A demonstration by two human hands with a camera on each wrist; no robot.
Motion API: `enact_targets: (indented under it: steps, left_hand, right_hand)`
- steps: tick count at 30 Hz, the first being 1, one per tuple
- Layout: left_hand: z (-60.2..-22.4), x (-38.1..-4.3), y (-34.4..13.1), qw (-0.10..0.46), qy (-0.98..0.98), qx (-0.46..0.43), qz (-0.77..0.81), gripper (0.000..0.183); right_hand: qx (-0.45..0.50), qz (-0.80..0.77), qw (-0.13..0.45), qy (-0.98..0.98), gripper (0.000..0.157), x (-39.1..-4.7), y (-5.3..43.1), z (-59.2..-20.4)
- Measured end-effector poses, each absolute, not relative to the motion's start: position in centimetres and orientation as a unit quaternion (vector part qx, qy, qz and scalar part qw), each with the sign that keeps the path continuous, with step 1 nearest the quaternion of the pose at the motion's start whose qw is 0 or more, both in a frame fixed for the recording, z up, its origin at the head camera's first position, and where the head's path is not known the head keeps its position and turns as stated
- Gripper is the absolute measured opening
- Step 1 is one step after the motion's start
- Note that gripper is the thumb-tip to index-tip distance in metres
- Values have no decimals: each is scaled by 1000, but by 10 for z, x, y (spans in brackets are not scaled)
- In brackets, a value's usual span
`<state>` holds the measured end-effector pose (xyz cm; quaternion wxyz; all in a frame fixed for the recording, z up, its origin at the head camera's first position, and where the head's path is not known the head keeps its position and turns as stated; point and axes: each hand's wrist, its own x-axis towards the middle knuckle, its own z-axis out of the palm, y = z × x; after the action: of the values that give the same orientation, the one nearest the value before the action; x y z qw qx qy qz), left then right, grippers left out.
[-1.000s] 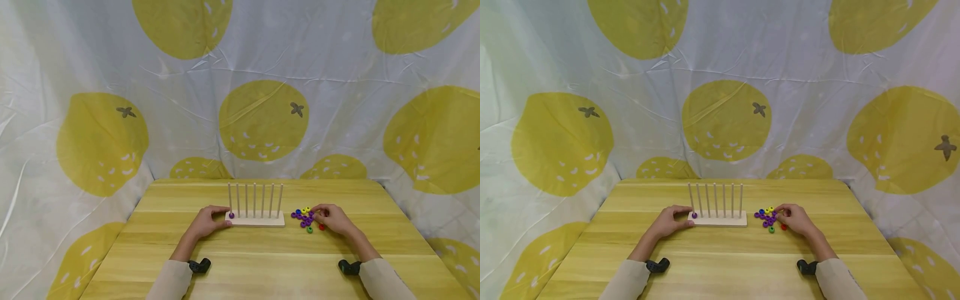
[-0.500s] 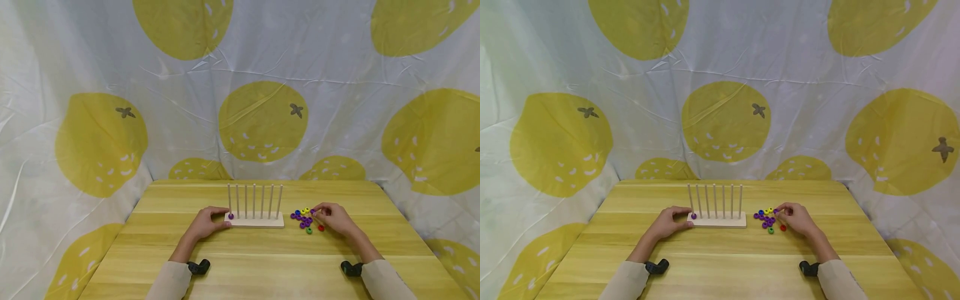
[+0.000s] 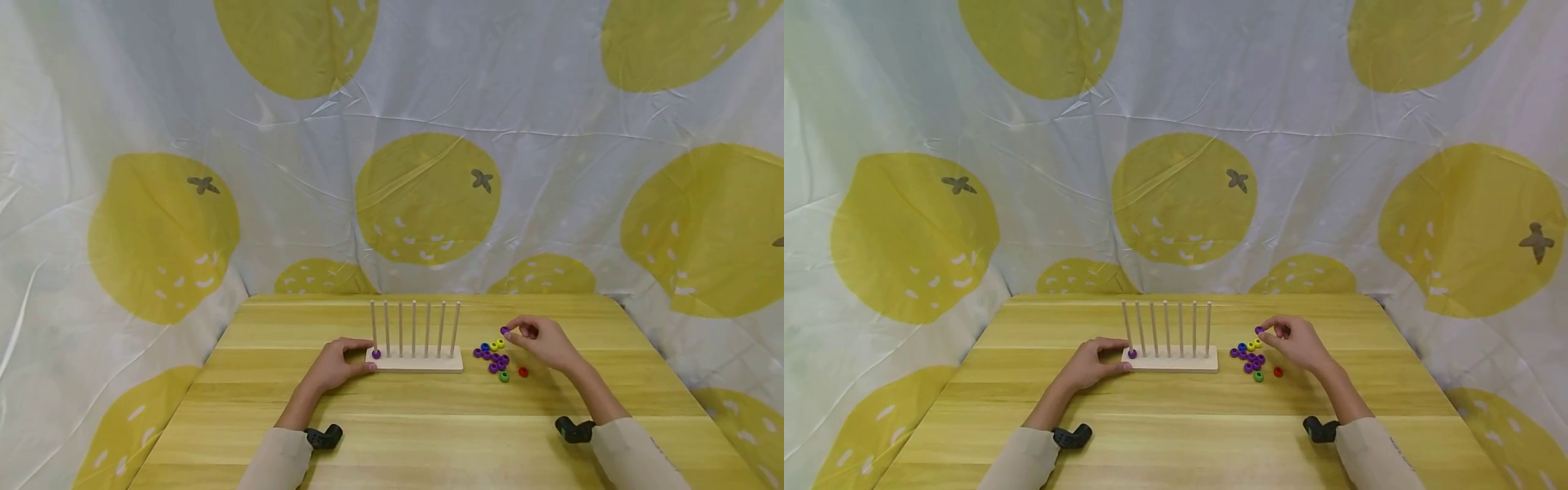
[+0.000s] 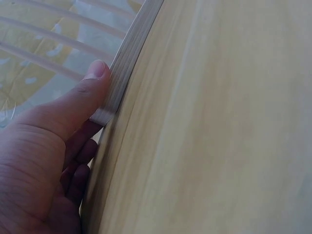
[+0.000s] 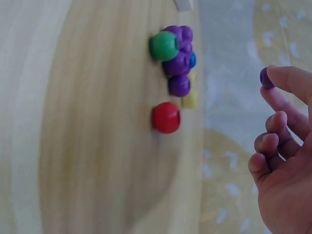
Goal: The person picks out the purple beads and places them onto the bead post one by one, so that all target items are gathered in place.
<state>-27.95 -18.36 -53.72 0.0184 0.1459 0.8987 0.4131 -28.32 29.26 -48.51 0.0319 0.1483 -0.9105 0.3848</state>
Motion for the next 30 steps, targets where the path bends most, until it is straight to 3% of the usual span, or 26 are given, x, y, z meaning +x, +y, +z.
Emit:
enact_targets:
  steps: [30]
  left_hand:
    - [-537, -278, -184, 23, 892, 154, 424, 52]
  right_hand:
    - [196, 417, 43, -887, 27, -283, 219, -400]
